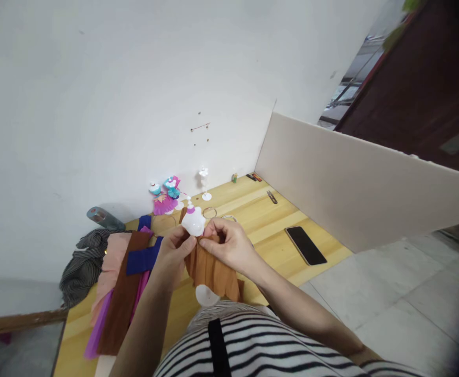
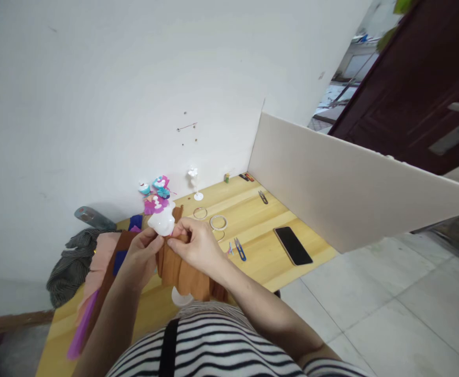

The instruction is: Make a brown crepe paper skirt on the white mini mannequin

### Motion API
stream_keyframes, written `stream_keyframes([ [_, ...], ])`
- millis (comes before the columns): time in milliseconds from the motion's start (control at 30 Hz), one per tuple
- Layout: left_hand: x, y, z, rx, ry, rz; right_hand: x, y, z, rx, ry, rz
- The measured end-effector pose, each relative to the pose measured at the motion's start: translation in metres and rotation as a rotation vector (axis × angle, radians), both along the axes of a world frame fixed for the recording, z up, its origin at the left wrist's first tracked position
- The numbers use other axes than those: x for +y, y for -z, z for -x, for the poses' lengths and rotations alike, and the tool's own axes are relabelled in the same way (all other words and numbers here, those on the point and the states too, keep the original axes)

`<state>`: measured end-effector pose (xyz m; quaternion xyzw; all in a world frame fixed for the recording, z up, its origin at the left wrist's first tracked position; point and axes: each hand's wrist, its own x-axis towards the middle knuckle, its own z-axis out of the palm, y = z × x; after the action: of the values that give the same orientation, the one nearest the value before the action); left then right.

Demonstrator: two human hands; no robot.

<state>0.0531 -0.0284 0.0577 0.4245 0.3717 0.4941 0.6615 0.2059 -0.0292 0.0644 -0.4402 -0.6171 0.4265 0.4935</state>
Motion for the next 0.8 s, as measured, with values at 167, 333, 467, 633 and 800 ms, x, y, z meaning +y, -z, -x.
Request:
stream_keyframes([
  [167,-0.001,0.003,0.002,0.043,-0.007,-0.021,0.001,-0.001,0.0,0.038,-0.004,0.028],
  [333,0.001,0.005,0.005,0.101,0.016,-0.074,0.006,-0.001,0.003,0.124,-0.028,0.141],
  [467,0.003,0.002,0.005,0.01,0.038,-0.023,0.01,0.0,0.002,0.072,-0.063,0.159],
  [633,0.0,-0.002,0.005,-0.095,0.036,0.065,0.008,0.0,-0.003,0.084,-0.147,0.144],
  [800,0.001,-0.002,0.004,-0.108,0.029,0.105,0.005,0.0,-0.004,0.072,-0.142,0.137],
])
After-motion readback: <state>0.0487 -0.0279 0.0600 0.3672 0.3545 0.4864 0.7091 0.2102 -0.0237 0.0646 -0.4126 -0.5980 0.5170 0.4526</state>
